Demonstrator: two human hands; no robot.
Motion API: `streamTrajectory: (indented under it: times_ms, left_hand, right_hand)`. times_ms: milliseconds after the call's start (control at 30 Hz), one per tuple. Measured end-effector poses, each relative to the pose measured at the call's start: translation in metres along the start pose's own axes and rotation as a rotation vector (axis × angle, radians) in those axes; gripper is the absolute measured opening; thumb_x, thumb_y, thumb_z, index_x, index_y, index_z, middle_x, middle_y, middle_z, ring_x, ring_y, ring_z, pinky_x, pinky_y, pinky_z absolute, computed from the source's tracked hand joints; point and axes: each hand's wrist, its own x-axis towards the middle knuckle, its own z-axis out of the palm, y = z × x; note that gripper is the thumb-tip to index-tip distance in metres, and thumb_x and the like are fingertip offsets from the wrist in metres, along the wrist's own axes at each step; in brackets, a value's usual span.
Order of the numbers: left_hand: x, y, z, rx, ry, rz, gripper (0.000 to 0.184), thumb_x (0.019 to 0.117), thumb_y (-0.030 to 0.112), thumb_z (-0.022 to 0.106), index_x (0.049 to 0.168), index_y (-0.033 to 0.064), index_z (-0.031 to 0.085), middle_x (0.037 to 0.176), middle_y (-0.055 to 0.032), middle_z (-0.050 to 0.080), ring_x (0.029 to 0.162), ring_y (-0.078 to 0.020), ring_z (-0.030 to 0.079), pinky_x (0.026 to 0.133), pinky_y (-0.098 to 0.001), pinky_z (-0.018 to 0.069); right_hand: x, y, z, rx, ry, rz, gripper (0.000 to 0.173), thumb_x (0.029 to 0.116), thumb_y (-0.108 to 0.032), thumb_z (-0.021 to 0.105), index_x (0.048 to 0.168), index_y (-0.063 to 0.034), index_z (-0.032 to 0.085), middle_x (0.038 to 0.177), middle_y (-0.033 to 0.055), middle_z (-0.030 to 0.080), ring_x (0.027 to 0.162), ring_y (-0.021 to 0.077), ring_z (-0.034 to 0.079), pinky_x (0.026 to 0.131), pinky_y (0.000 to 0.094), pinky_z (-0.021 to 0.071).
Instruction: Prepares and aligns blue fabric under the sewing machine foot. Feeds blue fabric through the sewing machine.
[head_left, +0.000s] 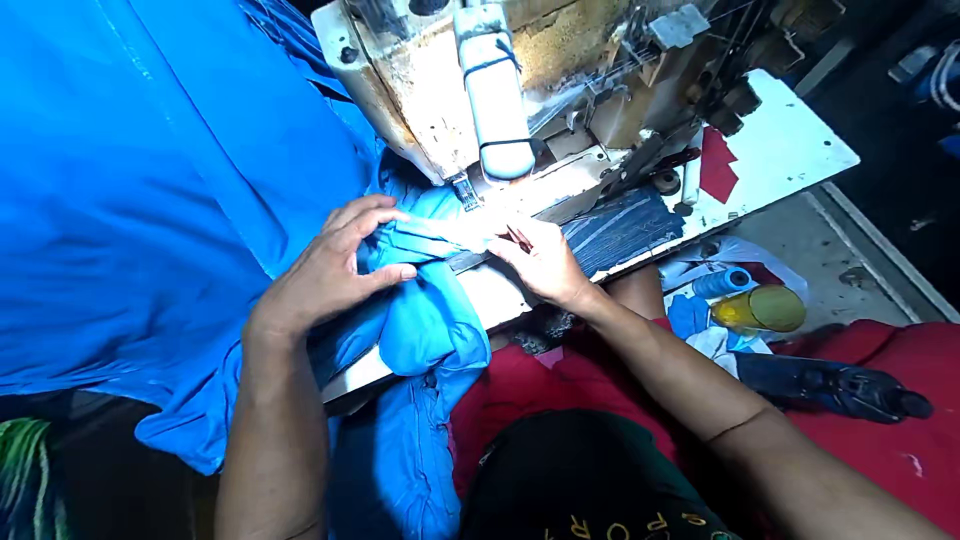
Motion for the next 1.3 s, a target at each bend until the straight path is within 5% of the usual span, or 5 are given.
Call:
streamTrajectory:
  times_ms: [133,367,867,1067,1300]
  left_hand:
    - [0.002,0.007,-0.023,0.165,-0.014,0.057,0.039,0.0942,0.056,0.062,0.093,0.0171,0.066,0.142,-0.0056,0.055,0.135,-0.0296,0.047,0.107,-0.0562,0.0402]
    - [0.029,0.001,-0.02,0.223,-0.122,0.066,0.047,0.1019,0.038,0.047,0.141,0.016,0.06,0.13,-0.0096,0.065,0.123,-0.0312,0.057,0.104,-0.0547,0.0444]
    - [-0.017,0.096,0.031,-0.278,0.059,0.438,0.013,0.0934,0.015,0.066,0.083,0.0074,0.068,0.086,-0.0016,0.071,0.082,-0.0106,0.069,0.073,-0.0296,0.059]
    - [-0.014,0.067,0.078,0.393,0.235,0.256,0.037,0.0978,0.04,0.059,0.125,0.0185,0.073,0.145,-0.0122,0.057,0.135,-0.0348,0.049,0.117,-0.0596,0.0259]
    - [-0.015,0.074,0.086,0.515,0.349,0.113,0.023,0.0913,0.024,0.058,0.102,0.0163,0.077,0.141,-0.0152,0.059,0.14,-0.0393,0.043,0.118,-0.0677,0.0156]
  right_hand:
    - [0.009,0.007,0.004,-0.017,0.029,-0.058,0.016,0.097,-0.005,0.067,0.112,-0.0011,0.071,0.094,0.0079,0.071,0.079,0.0102,0.066,0.072,0.0263,0.0569]
    - [0.011,0.005,-0.004,0.004,-0.037,-0.092,0.016,0.0979,-0.003,0.064,0.113,0.0006,0.07,0.094,0.0088,0.071,0.078,0.0102,0.065,0.072,0.0253,0.0566]
    - [-0.024,-0.017,-0.009,0.127,-0.313,-0.419,0.014,0.0969,0.0,0.065,0.106,0.0015,0.075,0.108,0.0104,0.074,0.103,0.0153,0.07,0.09,0.0333,0.0601]
    - [-0.06,-0.002,-0.01,0.057,-0.128,-0.255,0.013,0.0989,-0.004,0.066,0.106,0.0012,0.076,0.109,0.0104,0.074,0.102,0.0146,0.071,0.09,0.0318,0.0612]
    - [-0.066,-0.007,-0.013,0.027,-0.081,-0.163,0.013,0.0997,-0.007,0.065,0.1,0.0008,0.075,0.1,0.008,0.073,0.092,0.011,0.069,0.083,0.0275,0.0597]
